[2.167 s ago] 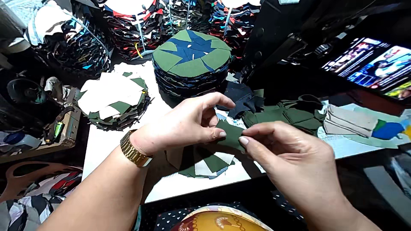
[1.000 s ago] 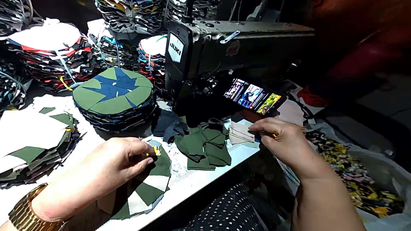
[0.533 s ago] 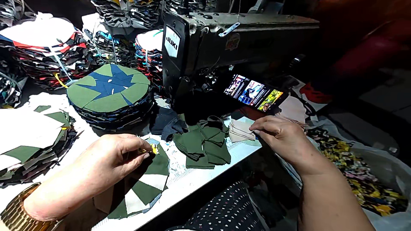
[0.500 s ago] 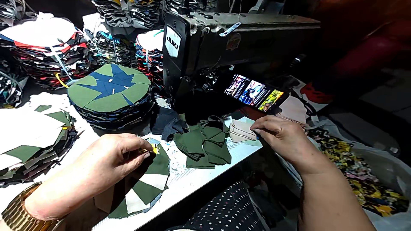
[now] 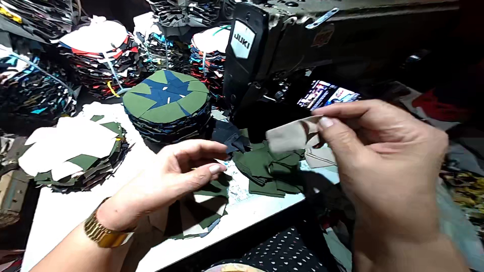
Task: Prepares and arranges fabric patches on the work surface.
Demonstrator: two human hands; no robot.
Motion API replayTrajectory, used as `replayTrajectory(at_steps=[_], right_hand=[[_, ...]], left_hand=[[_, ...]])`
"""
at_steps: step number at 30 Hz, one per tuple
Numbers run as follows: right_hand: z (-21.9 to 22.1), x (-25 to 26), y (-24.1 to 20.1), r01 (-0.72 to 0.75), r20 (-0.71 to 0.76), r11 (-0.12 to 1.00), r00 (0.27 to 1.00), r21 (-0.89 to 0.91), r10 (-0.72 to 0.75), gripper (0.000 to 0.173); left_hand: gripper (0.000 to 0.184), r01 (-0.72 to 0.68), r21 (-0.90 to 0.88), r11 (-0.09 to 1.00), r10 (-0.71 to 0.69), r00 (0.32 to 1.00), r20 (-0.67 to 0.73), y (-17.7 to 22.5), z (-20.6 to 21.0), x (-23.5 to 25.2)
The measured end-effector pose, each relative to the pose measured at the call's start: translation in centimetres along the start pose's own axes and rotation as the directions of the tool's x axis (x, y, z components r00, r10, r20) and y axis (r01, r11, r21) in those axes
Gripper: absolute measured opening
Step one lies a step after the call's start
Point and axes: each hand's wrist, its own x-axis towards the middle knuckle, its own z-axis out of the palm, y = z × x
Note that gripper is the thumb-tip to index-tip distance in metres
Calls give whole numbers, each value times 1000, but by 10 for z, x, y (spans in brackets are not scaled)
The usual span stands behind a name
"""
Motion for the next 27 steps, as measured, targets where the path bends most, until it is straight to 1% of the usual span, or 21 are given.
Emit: replayTrajectory(at_steps=[3, 5, 6, 7, 9, 11, 13, 15, 19, 21, 23, 25, 27], right_hand=[[45, -17, -24, 135, 59, 991, 989, -6, -135, 17], [69, -28, -29, 196, 103, 980, 975, 15, -197, 16], [77, -33, -32, 184, 122, 981, 974, 52, -190, 15], [82, -38, -34, 142, 143, 984, 977, 106, -156, 15], [83, -42, -35, -3, 197, 976, 979, 216, -41, 14], [79, -41, -35, -164, 247, 945, 964, 281, 94, 15], [79, -39, -33, -247, 248, 922, 953, 297, 176, 14], [81, -38, -33, -233, 229, 936, 958, 264, 174, 13], [85, -40, -36, -77, 231, 968, 973, 240, 21, 17], [85, -39, -37, -46, 239, 971, 971, 237, -13, 20], [83, -38, -39, -36, 239, 971, 971, 236, -22, 21], [80, -35, -39, -57, 236, 960, 972, 273, -10, 21], [76, -31, -38, -99, 234, 950, 972, 295, 29, 21]], left_hand=[[35, 108, -172, 979, -96, 992, 79, 6, 9, -4], [32, 172, -246, 954, -155, 984, 88, 9, 12, -5], [31, 197, -264, 944, -183, 980, 79, 10, 12, -5], [31, 220, -278, 935, -211, 975, 63, 12, 11, -5], [33, 259, -315, 913, -259, 965, 43, 15, 8, -6], [35, 291, -305, 907, -296, 955, 30, 15, 7, -7], [38, 298, -311, 903, -297, 953, 50, 13, 7, -7], [40, 293, -315, 903, -286, 956, 69, 11, 8, -6], [40, 286, -307, 908, -285, 957, 50, 10, 12, -6], [47, 274, -288, 918, -272, 961, 45, 9, 12, -5], [49, 264, -302, 916, -261, 964, 50, 7, 11, -2], [44, 261, -352, 899, -263, 964, 45, 4, 10, 1], [39, 287, -411, 865, -307, 952, 19, 5, 11, 1]])
